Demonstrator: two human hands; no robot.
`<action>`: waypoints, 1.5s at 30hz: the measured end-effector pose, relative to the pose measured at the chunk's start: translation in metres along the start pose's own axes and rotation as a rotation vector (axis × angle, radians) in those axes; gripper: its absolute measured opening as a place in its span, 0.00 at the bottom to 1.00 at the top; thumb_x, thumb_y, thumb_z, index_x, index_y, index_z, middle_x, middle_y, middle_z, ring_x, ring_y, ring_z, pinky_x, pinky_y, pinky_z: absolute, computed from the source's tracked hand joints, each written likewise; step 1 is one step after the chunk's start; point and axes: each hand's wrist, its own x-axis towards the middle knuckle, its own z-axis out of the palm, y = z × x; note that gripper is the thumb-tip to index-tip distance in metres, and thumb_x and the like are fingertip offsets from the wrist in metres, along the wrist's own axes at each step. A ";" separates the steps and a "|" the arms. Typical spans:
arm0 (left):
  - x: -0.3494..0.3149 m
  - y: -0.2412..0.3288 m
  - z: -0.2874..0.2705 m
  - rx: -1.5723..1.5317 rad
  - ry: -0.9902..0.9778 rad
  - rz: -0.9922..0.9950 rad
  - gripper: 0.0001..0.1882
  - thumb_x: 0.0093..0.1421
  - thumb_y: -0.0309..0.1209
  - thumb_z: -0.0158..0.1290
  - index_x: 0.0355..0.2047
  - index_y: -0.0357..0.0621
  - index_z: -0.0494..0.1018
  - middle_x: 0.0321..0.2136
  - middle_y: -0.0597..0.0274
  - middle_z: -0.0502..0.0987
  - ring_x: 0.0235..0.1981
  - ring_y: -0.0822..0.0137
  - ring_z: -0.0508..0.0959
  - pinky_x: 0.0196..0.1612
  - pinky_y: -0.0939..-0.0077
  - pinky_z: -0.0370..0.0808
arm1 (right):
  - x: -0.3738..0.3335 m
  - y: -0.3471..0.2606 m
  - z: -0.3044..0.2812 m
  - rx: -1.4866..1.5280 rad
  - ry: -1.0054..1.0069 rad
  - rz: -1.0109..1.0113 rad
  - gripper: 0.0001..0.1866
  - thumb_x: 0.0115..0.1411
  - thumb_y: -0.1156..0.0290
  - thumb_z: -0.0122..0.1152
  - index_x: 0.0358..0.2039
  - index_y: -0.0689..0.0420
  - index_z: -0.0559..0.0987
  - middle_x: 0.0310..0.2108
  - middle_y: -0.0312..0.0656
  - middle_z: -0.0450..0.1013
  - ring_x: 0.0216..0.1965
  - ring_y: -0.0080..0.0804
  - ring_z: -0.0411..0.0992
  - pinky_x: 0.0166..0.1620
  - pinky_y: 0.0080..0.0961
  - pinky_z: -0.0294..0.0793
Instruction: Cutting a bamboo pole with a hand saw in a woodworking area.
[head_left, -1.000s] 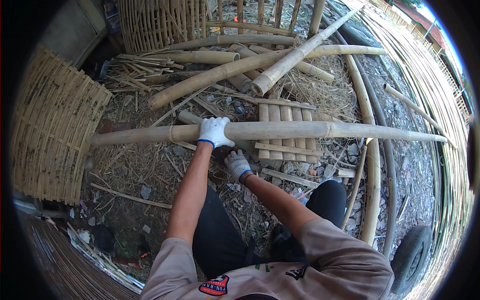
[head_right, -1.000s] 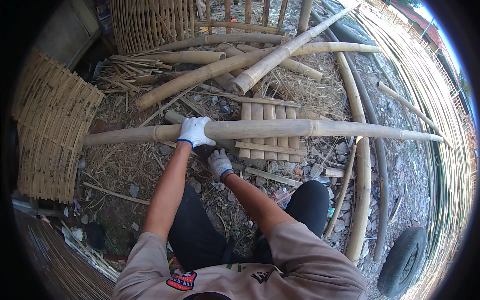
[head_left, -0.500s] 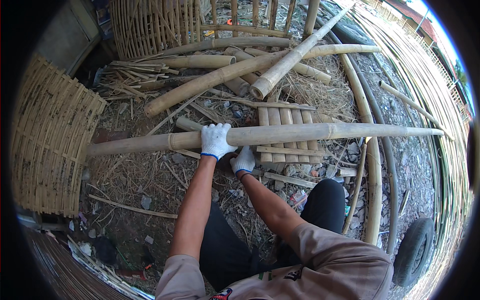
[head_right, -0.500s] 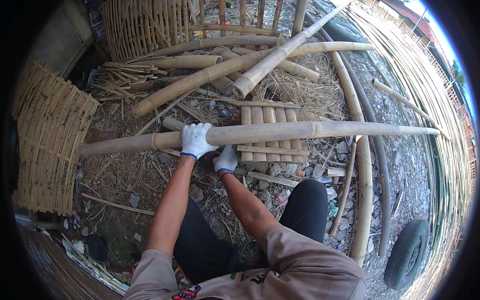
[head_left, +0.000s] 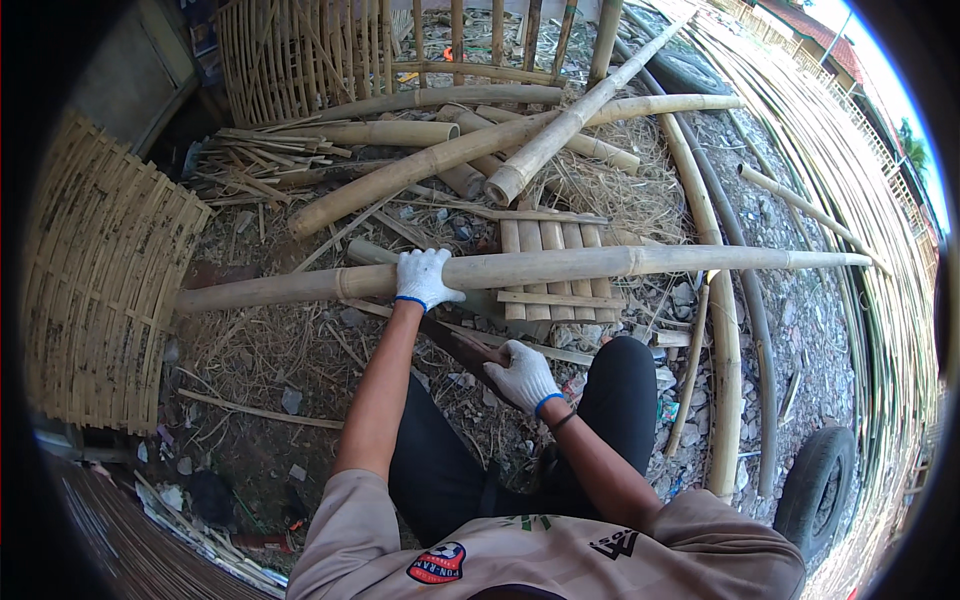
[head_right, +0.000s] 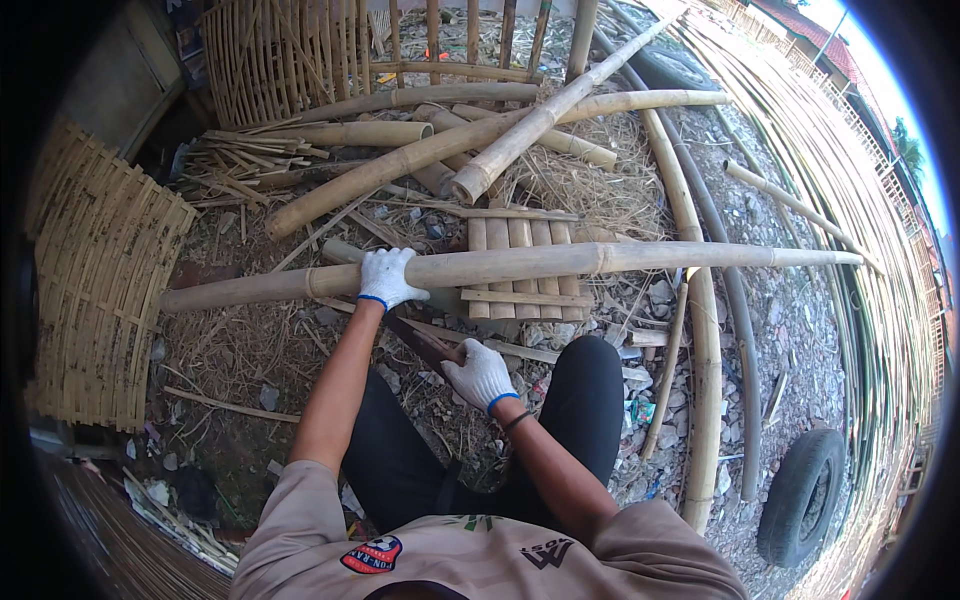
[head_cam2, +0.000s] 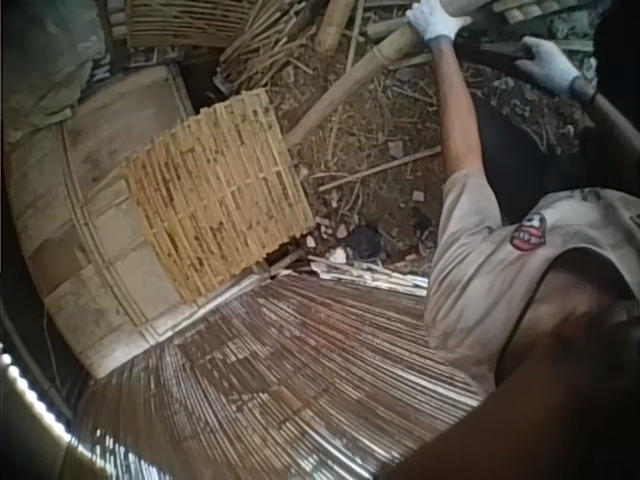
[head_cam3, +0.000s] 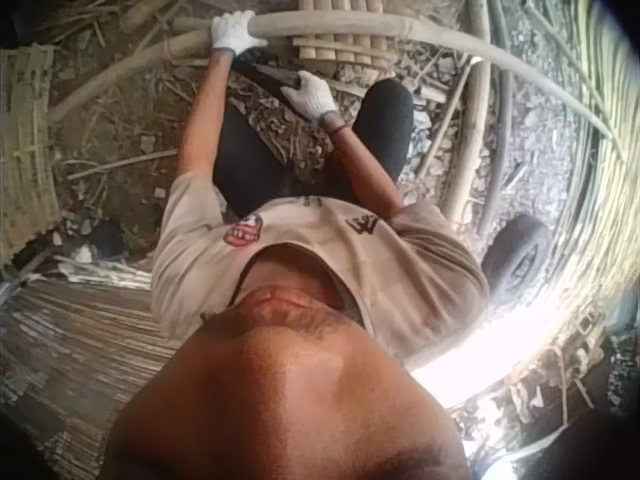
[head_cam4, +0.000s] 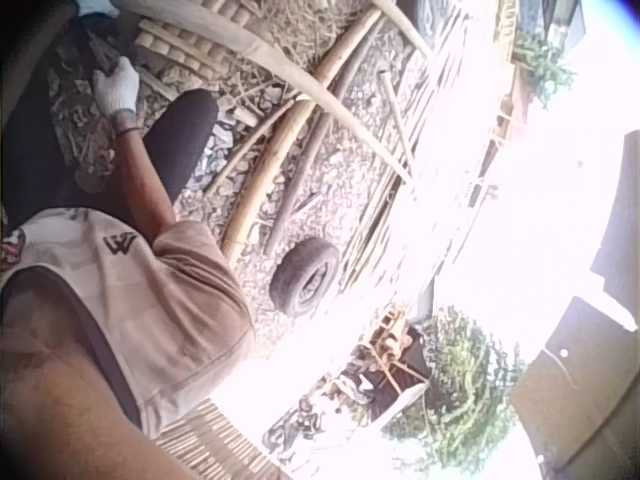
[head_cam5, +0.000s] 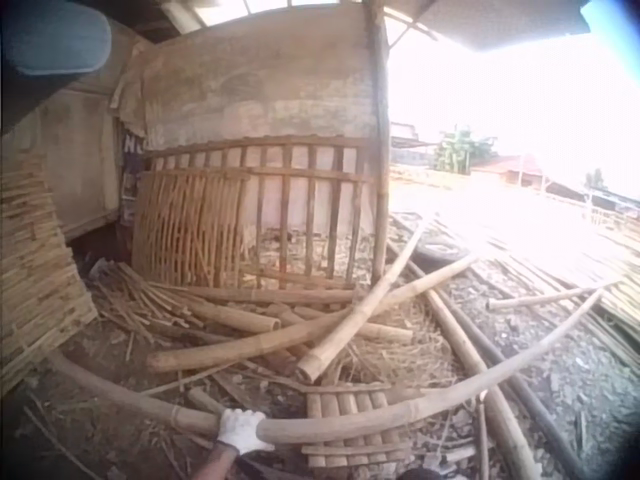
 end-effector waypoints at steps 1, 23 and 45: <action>0.003 -0.001 0.000 -0.008 -0.003 0.028 0.41 0.34 0.62 0.70 0.47 0.55 0.77 0.43 0.57 0.81 0.47 0.51 0.80 0.53 0.53 0.71 | -0.016 -0.003 -0.020 0.002 0.009 0.007 0.20 0.56 0.55 0.68 0.36 0.60 0.80 0.32 0.57 0.79 0.38 0.58 0.79 0.42 0.45 0.78; 0.020 -0.004 -0.002 -0.059 -0.220 0.151 0.37 0.37 0.45 0.68 0.50 0.51 0.72 0.44 0.49 0.82 0.47 0.49 0.82 0.50 0.52 0.79 | -0.168 -0.088 -0.112 0.746 0.287 0.114 0.10 0.65 0.72 0.61 0.42 0.59 0.70 0.22 0.35 0.70 0.18 0.19 0.69 0.22 0.19 0.69; 0.037 0.002 0.013 -0.057 -0.250 0.144 0.36 0.37 0.40 0.71 0.49 0.47 0.72 0.47 0.49 0.80 0.49 0.49 0.81 0.51 0.54 0.79 | -0.099 -0.109 0.004 0.228 0.556 0.069 0.15 0.64 0.64 0.68 0.39 0.58 0.72 0.26 0.48 0.73 0.26 0.45 0.74 0.32 0.38 0.73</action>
